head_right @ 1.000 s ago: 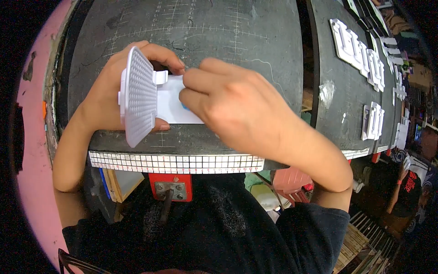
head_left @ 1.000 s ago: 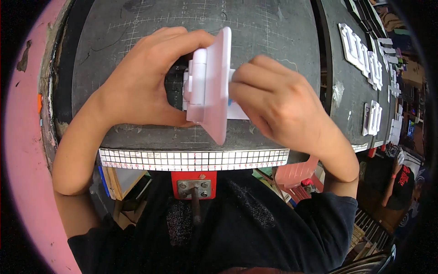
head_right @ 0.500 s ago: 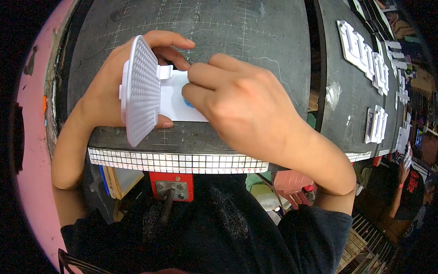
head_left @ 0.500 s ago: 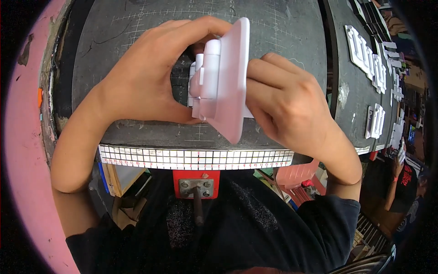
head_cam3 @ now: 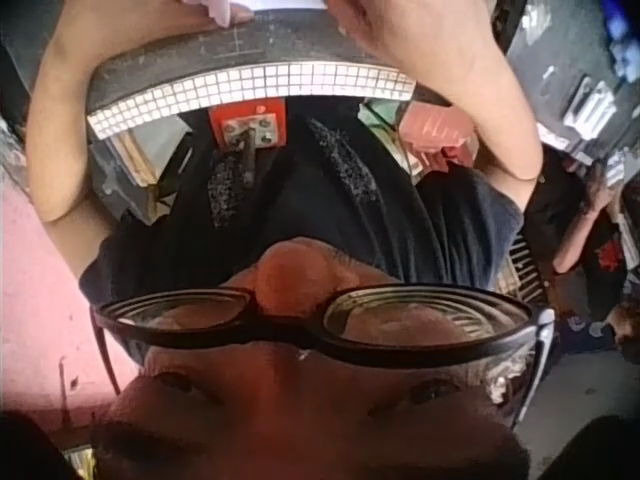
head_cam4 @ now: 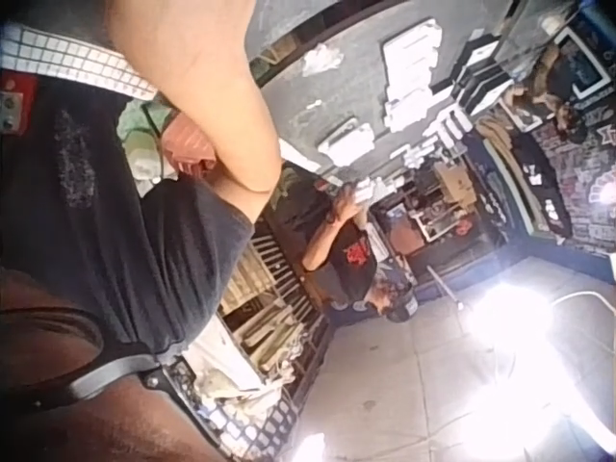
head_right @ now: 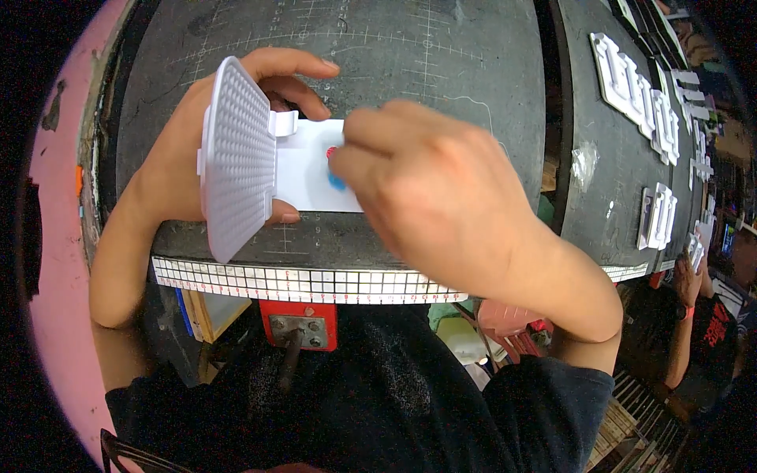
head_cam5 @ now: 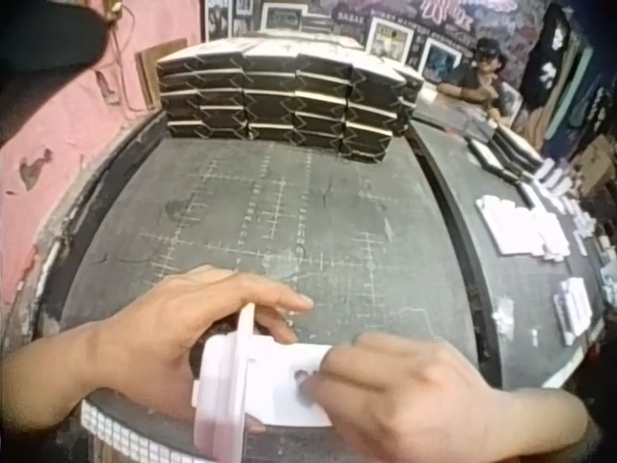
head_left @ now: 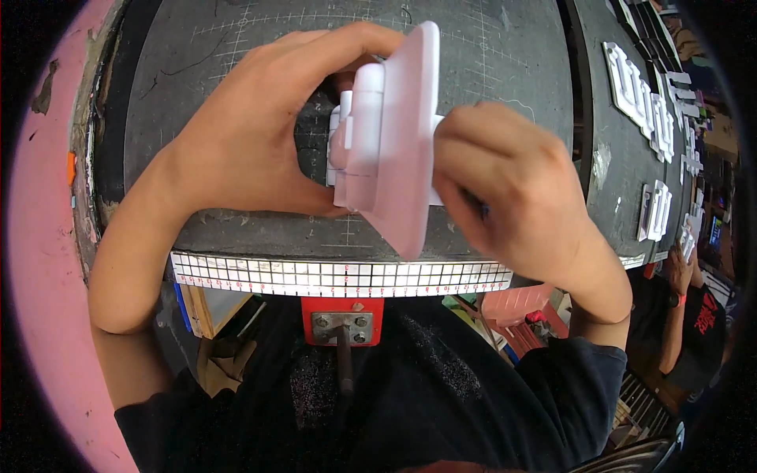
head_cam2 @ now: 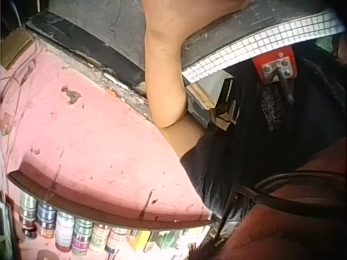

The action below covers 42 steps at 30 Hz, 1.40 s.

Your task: Assembling plastic components, cleaning them, and placing them into product boxes.

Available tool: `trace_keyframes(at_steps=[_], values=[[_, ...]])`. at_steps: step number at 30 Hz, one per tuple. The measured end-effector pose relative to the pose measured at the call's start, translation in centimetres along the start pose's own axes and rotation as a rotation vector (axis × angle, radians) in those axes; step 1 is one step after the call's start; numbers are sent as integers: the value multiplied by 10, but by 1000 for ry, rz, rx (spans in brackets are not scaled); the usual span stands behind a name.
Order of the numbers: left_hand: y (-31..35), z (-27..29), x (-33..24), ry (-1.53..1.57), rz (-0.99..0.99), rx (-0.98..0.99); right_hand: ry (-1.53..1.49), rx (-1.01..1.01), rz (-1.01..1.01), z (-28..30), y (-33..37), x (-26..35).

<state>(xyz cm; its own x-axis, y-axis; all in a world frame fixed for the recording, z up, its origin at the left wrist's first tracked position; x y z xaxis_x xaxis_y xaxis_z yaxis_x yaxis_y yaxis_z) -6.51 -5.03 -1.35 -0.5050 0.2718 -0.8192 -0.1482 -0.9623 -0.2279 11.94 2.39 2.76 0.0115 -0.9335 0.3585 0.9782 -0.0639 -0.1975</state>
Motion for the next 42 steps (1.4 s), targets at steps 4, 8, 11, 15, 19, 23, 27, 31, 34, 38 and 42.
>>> trace_keyframes(at_steps=[4,8,11,15,19,23,27,31,34,38,42], values=[[5,3,4,-62,49,-22,24,-8,-19,4,3,-2],[3,2,2,-29,8,-8,39,-29,-52,3,4,-6],[3,1,2,-29,22,-11,25,-24,-42,2,2,-4],[3,1,5,-7,70,3,21,-62,-55,4,4,-5],[6,0,5,-53,25,-17,73,-80,-13,1,-2,-9],[5,1,3,-55,-2,-26,62,-111,-23,1,2,-8],[6,0,0,-53,20,12,75,-119,3,0,0,-6],[6,-2,-2,14,67,15,62,-159,29,-3,-3,-9],[6,-1,-2,-33,65,13,54,-142,-5,1,-1,-6],[9,0,-3,-79,30,-8,78,-98,-35,3,2,-7],[5,0,0,-68,23,15,97,-118,-32,6,-2,-13]])
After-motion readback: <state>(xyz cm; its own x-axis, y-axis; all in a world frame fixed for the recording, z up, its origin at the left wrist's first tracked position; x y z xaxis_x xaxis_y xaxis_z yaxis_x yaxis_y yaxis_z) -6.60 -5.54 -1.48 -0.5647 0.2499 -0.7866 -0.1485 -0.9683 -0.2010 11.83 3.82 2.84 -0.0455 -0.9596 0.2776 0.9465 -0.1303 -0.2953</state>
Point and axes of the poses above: each hand's wrist, its own y-axis away from the middle knuckle, its own z-axis out of the back of the hand, x = y × z, the point moved 5 cm from there along -y, towards the middle knuckle, and after that the axes turned 2 degrees about z, right-handed, at the moved point
